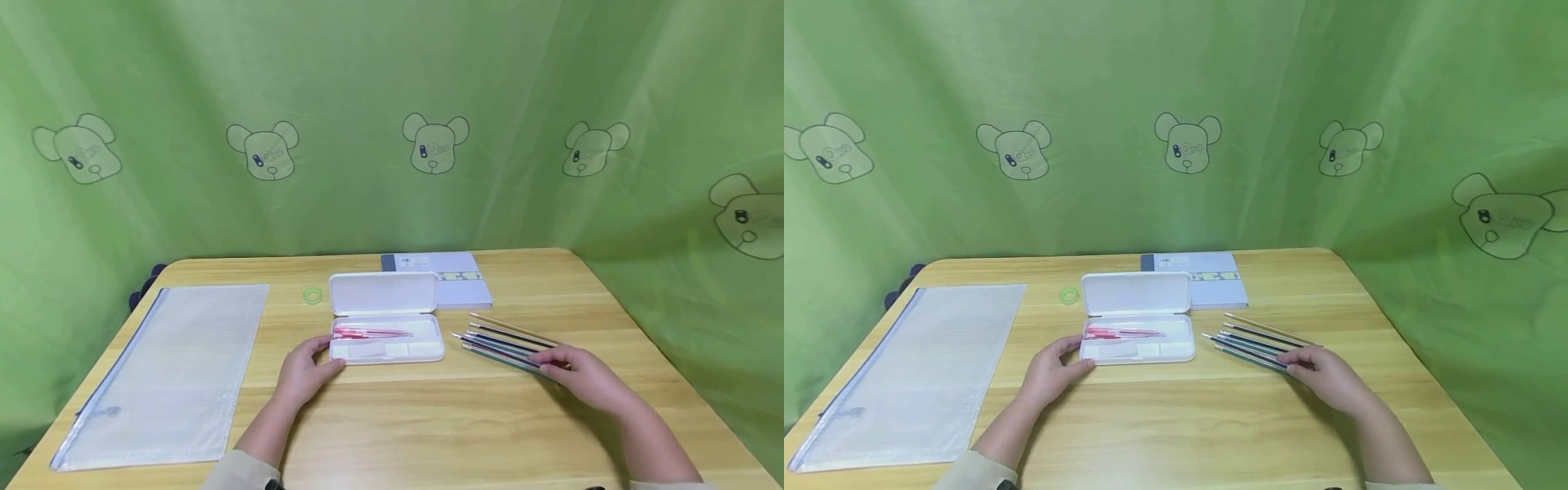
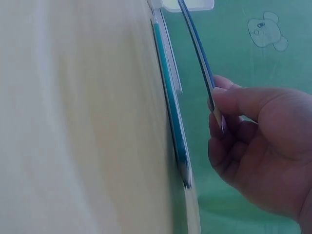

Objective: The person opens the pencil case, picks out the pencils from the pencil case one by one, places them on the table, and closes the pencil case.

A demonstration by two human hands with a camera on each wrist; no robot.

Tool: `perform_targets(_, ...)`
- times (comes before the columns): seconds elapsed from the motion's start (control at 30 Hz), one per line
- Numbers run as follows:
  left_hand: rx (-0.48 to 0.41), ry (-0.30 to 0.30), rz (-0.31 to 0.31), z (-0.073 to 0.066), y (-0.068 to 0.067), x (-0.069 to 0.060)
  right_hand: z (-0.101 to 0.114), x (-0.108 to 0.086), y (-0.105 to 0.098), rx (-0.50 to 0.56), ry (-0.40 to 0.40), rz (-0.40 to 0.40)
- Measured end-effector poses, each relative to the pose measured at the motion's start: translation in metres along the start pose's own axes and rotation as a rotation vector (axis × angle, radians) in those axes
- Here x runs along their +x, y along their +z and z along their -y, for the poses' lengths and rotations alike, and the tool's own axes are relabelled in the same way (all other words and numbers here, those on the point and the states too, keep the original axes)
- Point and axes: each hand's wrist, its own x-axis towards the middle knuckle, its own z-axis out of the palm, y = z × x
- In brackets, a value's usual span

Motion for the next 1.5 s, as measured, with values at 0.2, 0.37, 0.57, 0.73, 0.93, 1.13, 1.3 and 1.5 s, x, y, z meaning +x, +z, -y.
perform_targets(0.2,0.003,-0.002,0.002,0.000,-0.001,0.000,-0.007,-0.011,-0.003,-0.003,0.034,0.030)
perform_targets(0.37,-0.002,0.002,-0.005,0.000,-0.001,0.001,-0.011,-0.014,-0.002,-0.018,0.070,0.053)
perform_targets(0.57,-0.005,-0.002,-0.002,0.000,-0.001,0.002,-0.016,-0.014,0.001,-0.047,0.093,0.058)
perform_targets(0.73,0.001,-0.003,-0.002,0.000,-0.001,0.002,-0.018,-0.012,0.003,-0.053,0.108,0.052)
perform_targets(0.93,-0.001,-0.004,-0.001,0.000,-0.001,0.002,-0.019,-0.011,0.005,-0.096,0.108,0.015)
perform_targets(1.13,0.011,0.001,-0.008,0.000,-0.001,0.002,-0.020,-0.010,0.006,-0.132,0.104,0.008)
perform_targets(1.3,0.017,-0.001,-0.007,0.001,0.000,0.002,-0.020,-0.011,0.006,-0.118,0.123,0.023)
perform_targets(1.5,0.011,-0.001,-0.006,0.001,0.000,0.001,-0.010,-0.010,0.005,-0.061,0.125,-0.003)
